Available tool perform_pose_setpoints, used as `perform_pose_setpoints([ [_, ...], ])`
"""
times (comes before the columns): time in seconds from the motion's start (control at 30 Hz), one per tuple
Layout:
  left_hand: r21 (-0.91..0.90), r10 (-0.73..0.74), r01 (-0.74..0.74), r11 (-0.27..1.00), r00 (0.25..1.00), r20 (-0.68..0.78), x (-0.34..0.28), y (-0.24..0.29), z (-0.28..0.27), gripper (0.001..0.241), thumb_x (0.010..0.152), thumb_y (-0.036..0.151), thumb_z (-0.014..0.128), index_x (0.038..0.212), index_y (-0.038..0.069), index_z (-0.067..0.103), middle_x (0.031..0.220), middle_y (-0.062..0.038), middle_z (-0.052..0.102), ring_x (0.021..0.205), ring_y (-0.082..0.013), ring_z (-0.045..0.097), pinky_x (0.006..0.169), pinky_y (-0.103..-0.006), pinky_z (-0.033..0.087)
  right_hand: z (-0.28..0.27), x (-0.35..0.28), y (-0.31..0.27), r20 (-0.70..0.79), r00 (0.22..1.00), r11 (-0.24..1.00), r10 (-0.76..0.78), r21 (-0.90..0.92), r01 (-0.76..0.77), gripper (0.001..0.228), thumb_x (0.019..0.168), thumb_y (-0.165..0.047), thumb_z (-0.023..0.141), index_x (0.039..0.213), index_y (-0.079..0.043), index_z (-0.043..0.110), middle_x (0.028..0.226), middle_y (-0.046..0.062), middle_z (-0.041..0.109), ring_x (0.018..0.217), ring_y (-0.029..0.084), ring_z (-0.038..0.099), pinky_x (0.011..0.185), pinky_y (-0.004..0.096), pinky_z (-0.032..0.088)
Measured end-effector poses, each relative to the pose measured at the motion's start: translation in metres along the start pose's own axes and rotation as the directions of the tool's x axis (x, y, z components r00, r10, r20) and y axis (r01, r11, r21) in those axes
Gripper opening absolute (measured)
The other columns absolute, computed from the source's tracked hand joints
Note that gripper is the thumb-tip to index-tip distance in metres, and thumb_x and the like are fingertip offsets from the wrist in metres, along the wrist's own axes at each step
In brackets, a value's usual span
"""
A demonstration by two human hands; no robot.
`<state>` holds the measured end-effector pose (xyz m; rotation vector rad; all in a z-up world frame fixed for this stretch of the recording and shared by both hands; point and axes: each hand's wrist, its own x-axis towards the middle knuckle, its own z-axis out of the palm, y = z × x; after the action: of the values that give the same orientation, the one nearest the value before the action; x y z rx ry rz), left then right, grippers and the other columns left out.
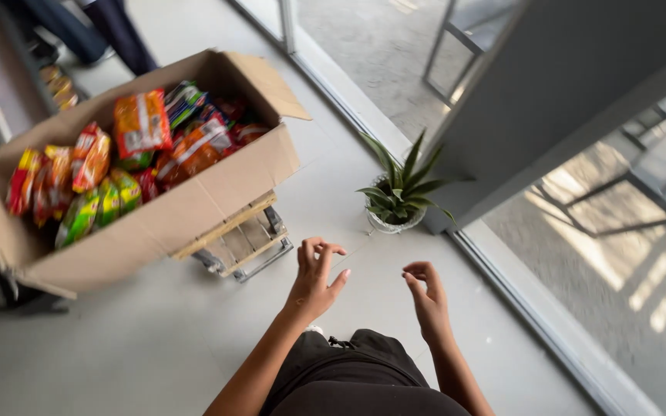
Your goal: Stocking canned goods and instant noodles onto grocery store shelves from cardboard boxes.
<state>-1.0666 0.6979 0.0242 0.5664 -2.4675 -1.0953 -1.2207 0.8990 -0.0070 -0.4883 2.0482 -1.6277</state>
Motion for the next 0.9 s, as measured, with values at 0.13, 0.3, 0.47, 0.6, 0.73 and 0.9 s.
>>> perform_pose_setpoints([
  [0.13,-0.020,-0.149,0.148,0.989,0.961,-0.232,-0.040,0.008,0.041,0.039,0.088,0.019,0.076,0.120,0.014,0.054,0.128,-0.016,0.038,0.119,-0.0340,0.044,0.097,-0.0472,0.049,-0.022,0.030,-0.019,0.336,0.929,0.986,-0.153,-0.006,0.164,0.014,0.099,-0.011,0.060,0.111,-0.003,0.062,0.107,0.007,0.064,0.106,0.016,0.062,0.097,0.034,0.051],
  [0.3,-0.050,-0.321,0.345,0.937,0.800,-0.507,-0.097,0.066,0.094,0.036,0.088,0.016,0.076,0.119,0.012,0.057,0.126,-0.014,0.040,0.117,-0.0332,0.044,0.102,-0.0497,0.043,-0.059,0.019,-0.041,0.674,0.726,0.983,-0.139,0.004,0.185,0.009,0.099,-0.009,0.059,0.106,-0.003,0.062,0.101,0.005,0.064,0.100,0.015,0.065,0.092,0.034,0.051],
  [0.47,-0.072,-0.396,0.440,0.895,0.711,-0.581,-0.156,0.128,0.146,0.035,0.087,0.017,0.076,0.117,0.013,0.058,0.128,-0.014,0.039,0.119,-0.0347,0.042,0.101,-0.0494,0.044,-0.102,-0.017,-0.021,0.765,0.640,0.987,-0.070,-0.040,0.156,0.009,0.098,-0.009,0.058,0.102,-0.003,0.064,0.097,0.004,0.066,0.098,0.015,0.064,0.090,0.033,0.051],
  [0.6,-0.090,-0.411,0.449,0.889,0.698,-0.587,-0.207,0.177,0.186,0.035,0.089,0.017,0.074,0.118,0.012,0.057,0.129,-0.014,0.039,0.123,-0.0363,0.040,0.098,-0.0491,0.045,-0.146,-0.069,0.004,0.790,0.599,0.984,-0.129,0.029,0.173,0.009,0.098,-0.009,0.058,0.100,-0.003,0.065,0.095,0.005,0.066,0.097,0.016,0.062,0.092,0.033,0.050],
  [0.73,-0.041,-0.367,0.444,0.895,0.681,-0.634,-0.259,0.222,0.232,0.036,0.089,0.018,0.075,0.119,0.013,0.056,0.127,-0.015,0.039,0.122,-0.0367,0.041,0.099,-0.0496,0.046,-0.195,-0.119,0.037,0.807,0.577,0.986,-0.129,0.045,0.158,0.010,0.098,-0.008,0.058,0.100,-0.002,0.065,0.094,0.006,0.066,0.096,0.016,0.062,0.092,0.033,0.050],
  [0.9,-0.118,-0.467,0.502,0.857,0.658,-0.590,-0.333,0.300,0.295,0.037,0.087,0.018,0.074,0.120,0.013,0.056,0.129,-0.016,0.038,0.122,-0.0369,0.041,0.096,-0.0498,0.047,-0.269,-0.186,0.075,0.814,0.576,0.991,-0.069,-0.012,0.136,0.010,0.096,-0.008,0.059,0.100,-0.002,0.066,0.094,0.006,0.066,0.096,0.016,0.063,0.091,0.034,0.050],
])
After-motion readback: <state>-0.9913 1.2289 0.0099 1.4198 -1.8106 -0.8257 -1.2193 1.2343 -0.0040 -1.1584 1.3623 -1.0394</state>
